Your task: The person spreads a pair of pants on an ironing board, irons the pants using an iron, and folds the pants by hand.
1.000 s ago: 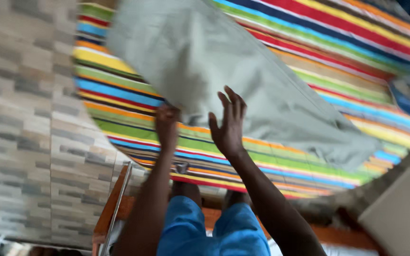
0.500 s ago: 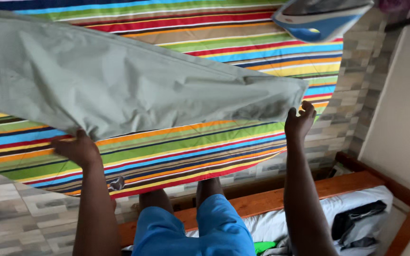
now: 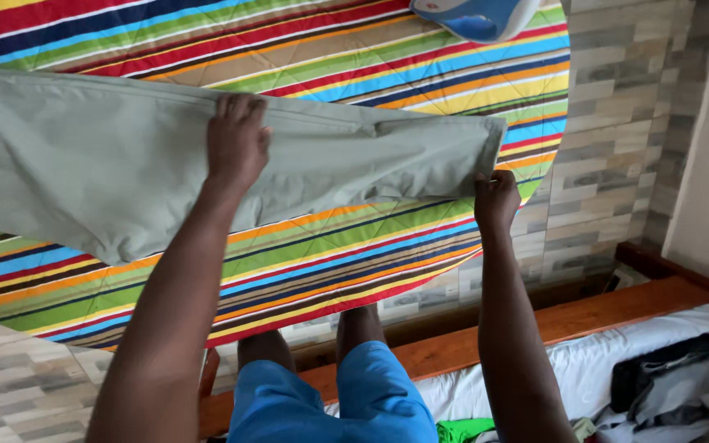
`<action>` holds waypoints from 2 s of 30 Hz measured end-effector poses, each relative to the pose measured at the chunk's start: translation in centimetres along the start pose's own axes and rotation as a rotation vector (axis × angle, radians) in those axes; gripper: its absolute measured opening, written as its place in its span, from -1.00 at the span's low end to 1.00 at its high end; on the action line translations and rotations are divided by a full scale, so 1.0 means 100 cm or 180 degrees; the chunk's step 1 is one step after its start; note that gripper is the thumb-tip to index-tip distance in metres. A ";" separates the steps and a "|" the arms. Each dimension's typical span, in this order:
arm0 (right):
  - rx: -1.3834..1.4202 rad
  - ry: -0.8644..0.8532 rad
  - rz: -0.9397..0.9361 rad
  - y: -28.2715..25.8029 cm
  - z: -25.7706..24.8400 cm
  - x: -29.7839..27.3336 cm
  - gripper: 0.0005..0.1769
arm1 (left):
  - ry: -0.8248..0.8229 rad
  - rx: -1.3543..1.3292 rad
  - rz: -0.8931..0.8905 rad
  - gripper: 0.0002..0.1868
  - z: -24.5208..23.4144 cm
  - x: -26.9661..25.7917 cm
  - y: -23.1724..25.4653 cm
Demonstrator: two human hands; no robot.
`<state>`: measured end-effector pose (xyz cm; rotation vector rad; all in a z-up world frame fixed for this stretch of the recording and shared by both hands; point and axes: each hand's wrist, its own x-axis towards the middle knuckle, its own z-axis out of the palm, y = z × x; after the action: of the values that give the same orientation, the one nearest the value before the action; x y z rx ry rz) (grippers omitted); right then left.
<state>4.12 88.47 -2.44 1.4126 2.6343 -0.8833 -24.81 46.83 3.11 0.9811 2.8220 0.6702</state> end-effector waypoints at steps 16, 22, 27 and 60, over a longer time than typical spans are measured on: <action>0.1432 -0.0158 0.0337 -0.008 -0.018 -0.005 -0.77 | -0.0580 0.0150 -0.0749 -0.79 0.035 0.049 0.025; 0.0830 -0.0266 0.0140 -0.007 -0.022 0.001 -0.76 | -0.0456 0.0156 -0.0502 -0.76 0.045 0.052 0.025; 0.0302 -0.0420 0.0115 -0.029 -0.035 0.008 -0.64 | -0.0361 -0.0160 -0.0392 -0.67 0.044 0.047 0.034; -0.1173 0.1045 -0.0499 0.012 0.032 0.010 -0.30 | -0.2066 -0.0079 -0.0132 -0.23 0.052 -0.089 0.142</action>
<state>3.74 88.18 -5.99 1.3648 2.9686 -0.1553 -8.51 53.33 3.88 0.9213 2.2486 0.3010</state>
